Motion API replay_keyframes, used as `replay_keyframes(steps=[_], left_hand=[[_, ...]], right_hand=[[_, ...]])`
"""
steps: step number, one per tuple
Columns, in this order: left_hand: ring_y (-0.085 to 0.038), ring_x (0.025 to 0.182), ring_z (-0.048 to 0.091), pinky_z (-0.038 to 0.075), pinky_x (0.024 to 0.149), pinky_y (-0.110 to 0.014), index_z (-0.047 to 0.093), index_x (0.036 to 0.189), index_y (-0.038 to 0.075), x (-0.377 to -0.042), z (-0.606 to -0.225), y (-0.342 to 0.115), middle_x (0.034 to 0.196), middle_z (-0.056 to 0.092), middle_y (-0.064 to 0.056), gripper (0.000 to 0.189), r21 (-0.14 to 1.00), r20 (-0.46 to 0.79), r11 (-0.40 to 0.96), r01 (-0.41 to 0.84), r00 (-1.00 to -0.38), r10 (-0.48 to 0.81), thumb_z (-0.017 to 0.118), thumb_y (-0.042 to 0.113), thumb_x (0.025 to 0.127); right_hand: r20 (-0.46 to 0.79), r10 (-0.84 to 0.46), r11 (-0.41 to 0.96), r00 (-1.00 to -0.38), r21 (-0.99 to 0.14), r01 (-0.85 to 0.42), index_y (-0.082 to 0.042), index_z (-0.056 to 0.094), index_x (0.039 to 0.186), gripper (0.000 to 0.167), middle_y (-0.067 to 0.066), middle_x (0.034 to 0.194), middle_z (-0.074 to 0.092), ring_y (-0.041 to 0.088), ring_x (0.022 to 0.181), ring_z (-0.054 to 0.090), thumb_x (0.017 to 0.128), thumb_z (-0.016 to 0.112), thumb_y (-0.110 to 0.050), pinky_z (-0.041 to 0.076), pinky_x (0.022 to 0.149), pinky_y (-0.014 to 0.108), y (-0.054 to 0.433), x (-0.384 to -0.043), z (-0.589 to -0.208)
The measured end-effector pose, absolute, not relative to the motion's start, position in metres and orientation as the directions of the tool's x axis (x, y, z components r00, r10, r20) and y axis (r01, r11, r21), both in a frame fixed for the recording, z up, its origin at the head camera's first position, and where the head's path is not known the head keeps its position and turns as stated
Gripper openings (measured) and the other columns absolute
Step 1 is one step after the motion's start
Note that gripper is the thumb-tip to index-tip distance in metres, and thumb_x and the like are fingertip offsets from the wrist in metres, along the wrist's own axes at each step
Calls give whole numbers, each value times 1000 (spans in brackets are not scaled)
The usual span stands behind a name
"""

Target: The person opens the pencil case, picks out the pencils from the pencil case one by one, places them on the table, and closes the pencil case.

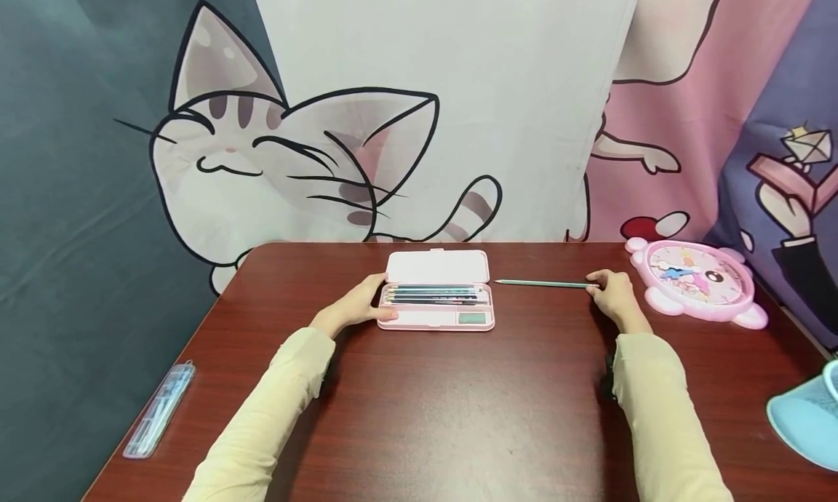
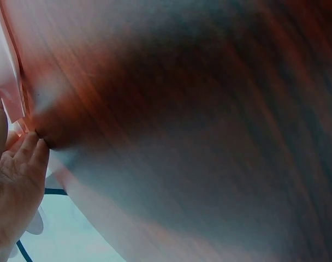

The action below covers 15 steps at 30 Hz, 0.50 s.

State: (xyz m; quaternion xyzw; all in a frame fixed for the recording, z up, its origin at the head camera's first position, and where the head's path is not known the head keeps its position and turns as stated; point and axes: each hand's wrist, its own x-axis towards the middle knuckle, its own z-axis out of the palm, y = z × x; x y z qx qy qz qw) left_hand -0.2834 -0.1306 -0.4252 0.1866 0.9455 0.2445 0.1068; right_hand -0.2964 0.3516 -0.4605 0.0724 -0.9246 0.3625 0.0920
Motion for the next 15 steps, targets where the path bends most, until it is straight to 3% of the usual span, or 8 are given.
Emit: replay_keyframes(steps=[4,5,8,11,15], left_hand=[[-28,134,30,25,112,-38,23,141,-5,-283,-426,-130,145,29,-20,89,504,-109,810,298,-909,402,72,34,77],[-28,134,30,25,112,-38,23,141,-5,-283,-426,-130,145,29,-20,89,505,-111,811,294,-910,399,72,34,77],[-28,134,31,26,111,-39,23,141,-5,-282,-426,-130,144,30,-20,90,505,-110,811,294,-911,398,73,33,77],[-28,133,31,26,111,-39,24,140,-5,-283,-428,-130,144,31,-21,89,500,-104,812,300,-910,401,73,33,76],[-28,133,32,26,111,-38,24,140,-4,-285,-429,-131,143,31,-20,90,496,-103,816,298,-912,396,73,34,76]], right_hand=[[287,-13,755,-958,-625,-197,10,59,98,28,30,92,62,42,98,45,79,65,-9,33,85,46,342,-293,-458],[265,10,782,-964,-603,-157,15,56,101,30,37,97,56,50,101,37,78,63,-4,27,86,55,335,-288,-453],[257,36,797,-966,-591,-127,17,53,103,33,40,98,49,53,107,27,77,62,0,20,89,59,322,-282,-447],[257,42,802,-966,-586,-121,19,52,105,34,41,100,47,53,108,27,78,63,0,21,91,59,309,-279,-441],[298,13,786,-954,-593,-174,18,55,104,33,40,99,54,52,102,42,79,63,-2,32,89,56,289,-279,-436]])
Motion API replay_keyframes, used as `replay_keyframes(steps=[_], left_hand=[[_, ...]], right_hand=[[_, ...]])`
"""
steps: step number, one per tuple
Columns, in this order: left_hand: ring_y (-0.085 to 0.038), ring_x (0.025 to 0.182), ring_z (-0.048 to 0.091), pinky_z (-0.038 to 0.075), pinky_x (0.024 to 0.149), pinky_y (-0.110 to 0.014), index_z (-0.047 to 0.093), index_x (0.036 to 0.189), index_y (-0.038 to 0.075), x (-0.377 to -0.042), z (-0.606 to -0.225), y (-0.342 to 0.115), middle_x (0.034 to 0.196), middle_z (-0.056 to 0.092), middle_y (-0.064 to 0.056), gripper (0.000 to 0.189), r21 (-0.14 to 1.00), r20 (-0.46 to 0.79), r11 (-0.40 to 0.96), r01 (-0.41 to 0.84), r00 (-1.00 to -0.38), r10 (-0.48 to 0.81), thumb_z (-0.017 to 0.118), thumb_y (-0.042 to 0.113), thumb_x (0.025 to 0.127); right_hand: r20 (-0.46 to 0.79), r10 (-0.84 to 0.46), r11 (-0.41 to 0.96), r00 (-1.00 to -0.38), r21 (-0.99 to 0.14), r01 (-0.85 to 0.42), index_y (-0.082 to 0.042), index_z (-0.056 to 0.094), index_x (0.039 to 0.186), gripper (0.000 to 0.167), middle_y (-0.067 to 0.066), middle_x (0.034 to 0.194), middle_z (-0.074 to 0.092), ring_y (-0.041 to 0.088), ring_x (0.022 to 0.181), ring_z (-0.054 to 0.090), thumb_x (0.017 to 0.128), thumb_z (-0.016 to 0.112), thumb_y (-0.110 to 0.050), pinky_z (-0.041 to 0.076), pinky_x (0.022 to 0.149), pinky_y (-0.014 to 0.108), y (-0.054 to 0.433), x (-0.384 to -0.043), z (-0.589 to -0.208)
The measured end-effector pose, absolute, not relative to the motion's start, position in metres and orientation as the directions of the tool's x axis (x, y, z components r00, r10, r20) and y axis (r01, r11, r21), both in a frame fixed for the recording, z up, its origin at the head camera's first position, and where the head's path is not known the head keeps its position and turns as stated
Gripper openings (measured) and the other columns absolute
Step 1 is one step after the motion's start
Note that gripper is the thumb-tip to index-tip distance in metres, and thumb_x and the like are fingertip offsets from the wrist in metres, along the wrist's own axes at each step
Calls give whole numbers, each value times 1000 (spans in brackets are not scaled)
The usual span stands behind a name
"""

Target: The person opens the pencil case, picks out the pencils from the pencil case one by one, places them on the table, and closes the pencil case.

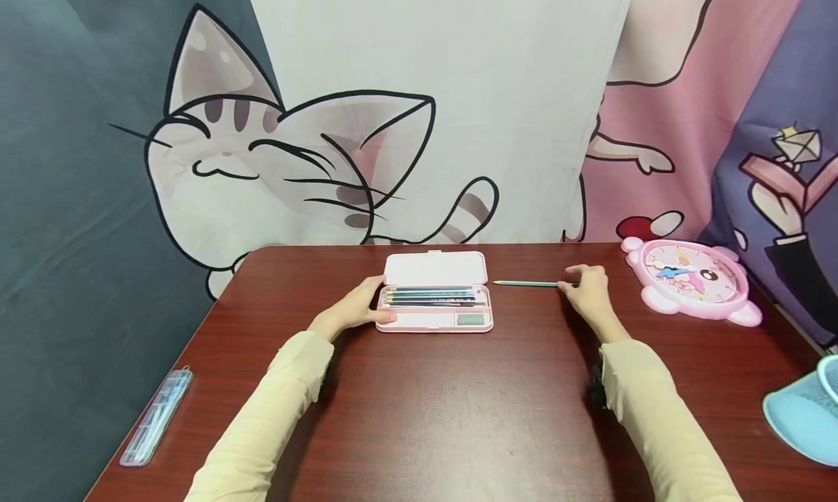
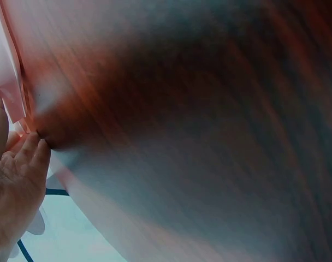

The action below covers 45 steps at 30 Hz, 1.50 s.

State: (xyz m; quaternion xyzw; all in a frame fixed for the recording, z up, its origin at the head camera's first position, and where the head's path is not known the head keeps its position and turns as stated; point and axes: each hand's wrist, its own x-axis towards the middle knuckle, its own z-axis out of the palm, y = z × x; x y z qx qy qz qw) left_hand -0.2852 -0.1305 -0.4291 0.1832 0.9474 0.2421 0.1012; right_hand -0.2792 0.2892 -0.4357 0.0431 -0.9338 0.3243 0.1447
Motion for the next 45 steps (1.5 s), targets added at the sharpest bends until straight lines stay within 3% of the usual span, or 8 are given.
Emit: replay_keyframes(steps=[4,10,13,19,23,33,40,45], left_hand=[[-28,134,31,26,111,-38,23,141,-4,-285,-428,-131,144,30,-20,91,502,-114,819,278,-917,382,73,35,76],[-27,132,32,26,111,-38,22,142,-3,-283,-425,-131,144,30,-19,91,507,-124,821,264,-920,372,73,35,76],[-27,132,33,27,111,-38,22,142,-2,-282,-424,-131,144,30,-19,91,511,-122,819,262,-921,371,73,35,76],[-27,132,33,27,111,-39,22,142,-2,-284,-425,-130,144,30,-18,90,525,-120,811,258,-921,371,73,34,76],[-26,133,32,26,111,-38,21,143,0,-286,-425,-129,145,28,-16,91,541,-139,807,237,-921,363,73,35,76],[-27,134,31,25,112,-38,22,142,-2,-289,-424,-128,145,29,-18,91,505,-121,815,284,-912,392,73,35,76],[-28,134,31,25,111,-38,22,142,-3,-287,-425,-130,145,29,-19,90,514,-120,810,282,-912,393,72,33,77],[-27,135,29,25,112,-39,21,142,-2,-287,-427,-131,145,28,-18,91,515,-126,811,277,-911,392,72,35,77]], right_hand=[[274,-25,744,-961,-637,-202,15,57,106,33,35,101,59,46,97,55,83,63,-7,39,88,55,264,-282,-432],[206,-109,689,-972,-689,-223,7,62,106,30,24,95,66,26,84,62,84,64,-13,46,71,25,222,-287,-429],[187,-186,639,-965,-723,-263,5,64,104,28,21,91,68,21,82,63,83,66,-13,46,69,20,203,-287,-429],[194,-351,635,-916,-669,-386,0,66,98,22,13,89,66,20,79,58,80,69,-12,44,69,26,180,-286,-430],[212,-459,676,-863,-548,-494,-1,67,93,18,9,85,62,19,77,52,79,70,-11,42,67,30,175,-288,-428],[251,-614,716,-748,-222,-662,-3,64,84,8,7,81,59,21,77,57,80,67,-9,48,70,37,167,-289,-417],[291,-602,713,-743,-223,-665,-2,57,85,5,8,81,56,22,76,55,84,62,-4,47,71,38,164,-286,-421],[406,-513,661,-756,-375,-650,4,55,89,7,16,86,56,27,83,55,84,58,3,47,74,41,175,-287,-424]])
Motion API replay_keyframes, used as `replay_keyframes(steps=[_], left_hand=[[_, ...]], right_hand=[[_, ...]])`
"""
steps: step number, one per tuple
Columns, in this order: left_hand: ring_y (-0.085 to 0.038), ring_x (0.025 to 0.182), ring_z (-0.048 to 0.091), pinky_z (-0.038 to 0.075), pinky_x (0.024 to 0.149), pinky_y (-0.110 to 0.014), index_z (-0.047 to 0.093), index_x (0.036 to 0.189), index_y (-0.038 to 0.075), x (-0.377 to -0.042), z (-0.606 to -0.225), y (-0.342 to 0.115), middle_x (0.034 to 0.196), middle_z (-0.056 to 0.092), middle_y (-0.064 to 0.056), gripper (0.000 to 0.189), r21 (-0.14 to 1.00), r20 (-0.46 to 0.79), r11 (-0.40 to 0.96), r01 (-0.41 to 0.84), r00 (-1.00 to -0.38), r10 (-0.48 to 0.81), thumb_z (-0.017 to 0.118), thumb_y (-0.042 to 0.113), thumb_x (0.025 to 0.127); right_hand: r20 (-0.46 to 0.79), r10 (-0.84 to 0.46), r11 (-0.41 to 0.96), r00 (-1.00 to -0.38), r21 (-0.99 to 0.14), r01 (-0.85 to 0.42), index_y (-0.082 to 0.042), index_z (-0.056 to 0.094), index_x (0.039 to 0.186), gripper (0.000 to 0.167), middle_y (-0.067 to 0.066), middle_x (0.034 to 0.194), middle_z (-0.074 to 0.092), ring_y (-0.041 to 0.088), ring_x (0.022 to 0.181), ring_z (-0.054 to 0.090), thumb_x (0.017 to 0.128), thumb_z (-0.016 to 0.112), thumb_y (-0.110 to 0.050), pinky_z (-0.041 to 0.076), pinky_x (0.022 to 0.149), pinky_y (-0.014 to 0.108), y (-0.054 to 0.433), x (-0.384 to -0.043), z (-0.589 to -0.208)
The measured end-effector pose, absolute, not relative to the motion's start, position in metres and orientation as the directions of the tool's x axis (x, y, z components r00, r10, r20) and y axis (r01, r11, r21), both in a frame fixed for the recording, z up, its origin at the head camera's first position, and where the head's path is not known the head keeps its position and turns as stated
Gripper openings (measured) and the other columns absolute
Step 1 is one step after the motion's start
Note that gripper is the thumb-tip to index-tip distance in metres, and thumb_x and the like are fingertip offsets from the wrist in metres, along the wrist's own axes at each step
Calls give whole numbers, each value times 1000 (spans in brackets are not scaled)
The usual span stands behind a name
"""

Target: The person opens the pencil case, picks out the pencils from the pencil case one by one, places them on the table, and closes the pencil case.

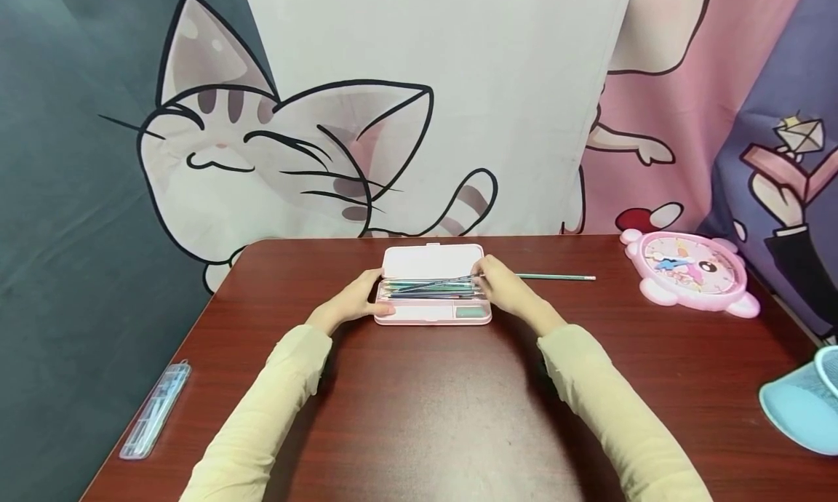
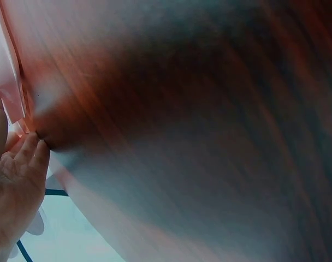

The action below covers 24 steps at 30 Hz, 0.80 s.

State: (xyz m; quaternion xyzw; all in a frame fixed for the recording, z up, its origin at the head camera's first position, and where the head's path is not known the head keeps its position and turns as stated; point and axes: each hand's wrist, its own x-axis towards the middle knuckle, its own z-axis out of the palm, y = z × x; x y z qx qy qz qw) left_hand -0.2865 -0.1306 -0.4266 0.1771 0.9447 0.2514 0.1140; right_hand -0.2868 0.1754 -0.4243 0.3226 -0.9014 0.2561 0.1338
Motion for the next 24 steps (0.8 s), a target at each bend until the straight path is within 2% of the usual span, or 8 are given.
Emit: replay_keyframes(steps=[4,8,11,18,24], left_hand=[[-27,135,29,24,112,-38,21,143,-1,-286,-426,-130,146,27,-17,92,515,-140,815,265,-912,385,72,36,77],[-28,135,29,25,111,-39,21,142,-2,-286,-425,-130,146,27,-19,91,514,-135,814,269,-912,387,72,35,77],[-28,135,29,25,112,-39,21,143,-2,-286,-426,-131,146,27,-18,91,513,-137,816,266,-913,384,72,35,77],[-26,135,28,24,112,-39,21,143,1,-286,-428,-131,147,27,-15,91,527,-150,815,242,-917,370,72,37,77],[-27,136,28,24,112,-39,20,143,1,-286,-427,-131,147,26,-16,91,527,-154,815,242,-916,371,71,36,77]], right_hand=[[435,-406,637,-804,-496,-590,6,57,91,8,18,88,59,27,82,56,83,60,4,47,73,40,190,-288,-423],[350,-331,669,-876,-568,-480,3,60,93,9,15,87,61,20,77,51,86,59,-3,44,67,29,207,-287,-420],[296,-301,692,-906,-586,-421,1,60,95,11,13,85,60,16,72,48,88,59,-7,40,62,22,221,-285,-419],[270,-265,712,-926,-593,-377,0,60,95,11,9,77,58,4,62,44,89,58,-9,38,56,19,252,-280,-419],[267,-228,723,-936,-598,-347,1,59,94,11,7,72,54,-1,61,42,89,57,-9,37,54,17,279,-276,-418]])
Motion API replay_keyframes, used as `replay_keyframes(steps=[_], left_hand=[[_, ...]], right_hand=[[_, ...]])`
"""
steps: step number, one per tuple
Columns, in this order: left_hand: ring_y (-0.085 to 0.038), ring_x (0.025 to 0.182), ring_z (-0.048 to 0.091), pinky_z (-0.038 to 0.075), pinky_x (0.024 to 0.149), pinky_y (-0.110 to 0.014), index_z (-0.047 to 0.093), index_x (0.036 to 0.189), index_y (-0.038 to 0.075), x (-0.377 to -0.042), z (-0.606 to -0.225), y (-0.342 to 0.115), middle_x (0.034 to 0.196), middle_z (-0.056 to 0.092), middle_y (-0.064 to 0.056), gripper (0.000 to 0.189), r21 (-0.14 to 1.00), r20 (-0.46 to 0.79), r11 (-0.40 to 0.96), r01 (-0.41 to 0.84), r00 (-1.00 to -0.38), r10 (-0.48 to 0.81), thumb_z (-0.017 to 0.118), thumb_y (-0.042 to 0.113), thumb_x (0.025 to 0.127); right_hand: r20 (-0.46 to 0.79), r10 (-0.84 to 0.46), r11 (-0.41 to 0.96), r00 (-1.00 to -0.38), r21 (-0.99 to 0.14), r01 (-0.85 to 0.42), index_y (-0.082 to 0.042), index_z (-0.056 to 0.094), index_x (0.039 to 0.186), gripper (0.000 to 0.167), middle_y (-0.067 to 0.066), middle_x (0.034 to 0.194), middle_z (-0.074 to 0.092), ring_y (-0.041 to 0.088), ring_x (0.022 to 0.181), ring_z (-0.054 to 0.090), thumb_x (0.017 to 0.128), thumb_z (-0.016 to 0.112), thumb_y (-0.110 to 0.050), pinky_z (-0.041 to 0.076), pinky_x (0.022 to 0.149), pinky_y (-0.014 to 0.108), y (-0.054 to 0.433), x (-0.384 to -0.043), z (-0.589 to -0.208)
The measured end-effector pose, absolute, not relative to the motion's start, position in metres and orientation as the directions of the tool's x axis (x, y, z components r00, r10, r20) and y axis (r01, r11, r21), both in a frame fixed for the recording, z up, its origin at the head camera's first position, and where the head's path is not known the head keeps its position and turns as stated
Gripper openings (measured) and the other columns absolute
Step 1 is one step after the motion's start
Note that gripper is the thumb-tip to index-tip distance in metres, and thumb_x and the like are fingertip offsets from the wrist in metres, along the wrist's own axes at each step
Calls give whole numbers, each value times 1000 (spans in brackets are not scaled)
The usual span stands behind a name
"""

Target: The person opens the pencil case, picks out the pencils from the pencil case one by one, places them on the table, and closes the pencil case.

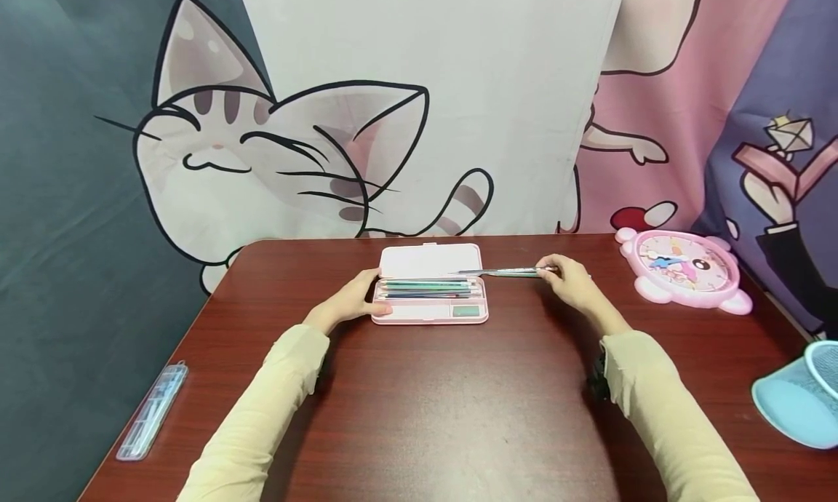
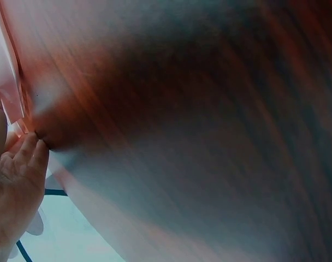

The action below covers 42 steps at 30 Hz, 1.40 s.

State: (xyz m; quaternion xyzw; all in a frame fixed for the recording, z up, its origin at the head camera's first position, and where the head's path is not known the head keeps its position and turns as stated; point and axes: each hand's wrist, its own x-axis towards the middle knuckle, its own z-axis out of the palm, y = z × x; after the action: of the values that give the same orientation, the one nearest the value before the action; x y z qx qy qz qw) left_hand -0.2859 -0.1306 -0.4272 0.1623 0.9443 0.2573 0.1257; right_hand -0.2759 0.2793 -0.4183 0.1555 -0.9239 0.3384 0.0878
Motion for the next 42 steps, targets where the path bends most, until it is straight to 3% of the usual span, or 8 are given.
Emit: replay_keyframes(steps=[13,18,23,28,35,42], left_hand=[[-28,134,30,25,112,-39,21,143,-1,-288,-429,-132,145,28,-18,90,522,-135,809,272,-910,392,72,35,77],[-27,134,30,25,112,-40,22,142,0,-289,-429,-131,145,29,-17,90,527,-135,807,267,-911,390,72,35,77],[-27,135,29,25,112,-39,20,143,0,-288,-429,-131,146,28,-17,91,529,-142,807,263,-910,389,72,36,77],[-27,134,30,25,112,-40,20,143,0,-288,-430,-133,145,28,-18,91,528,-140,808,261,-912,385,72,35,77],[-28,134,31,26,111,-40,21,142,-1,-288,-429,-134,144,29,-19,90,519,-134,811,268,-912,387,72,35,77],[-28,134,30,25,111,-40,21,143,-1,-286,-428,-132,145,28,-18,90,531,-141,806,261,-911,388,72,35,77]], right_hand=[[218,-163,776,-962,-573,-262,4,56,91,11,1,66,51,-5,56,40,90,54,-7,35,52,19,333,-265,-428],[154,-140,795,-978,-572,-204,3,58,95,17,9,74,57,-2,61,41,90,55,-13,34,57,19,340,-262,-429],[168,-130,785,-977,-585,-205,3,61,96,18,20,86,63,-5,65,44,87,60,-14,34,60,15,338,-262,-431],[211,-93,759,-973,-617,-206,5,63,96,20,24,85,65,-12,62,45,83,65,-10,36,57,13,332,-265,-432],[220,-22,773,-975,-615,-156,7,63,96,24,22,79,65,-8,58,43,80,68,-10,36,53,15,326,-267,-433],[210,16,782,-977,-611,-119,9,62,97,28,27,85,64,-9,60,44,78,70,-10,38,53,13,327,-266,-434]])
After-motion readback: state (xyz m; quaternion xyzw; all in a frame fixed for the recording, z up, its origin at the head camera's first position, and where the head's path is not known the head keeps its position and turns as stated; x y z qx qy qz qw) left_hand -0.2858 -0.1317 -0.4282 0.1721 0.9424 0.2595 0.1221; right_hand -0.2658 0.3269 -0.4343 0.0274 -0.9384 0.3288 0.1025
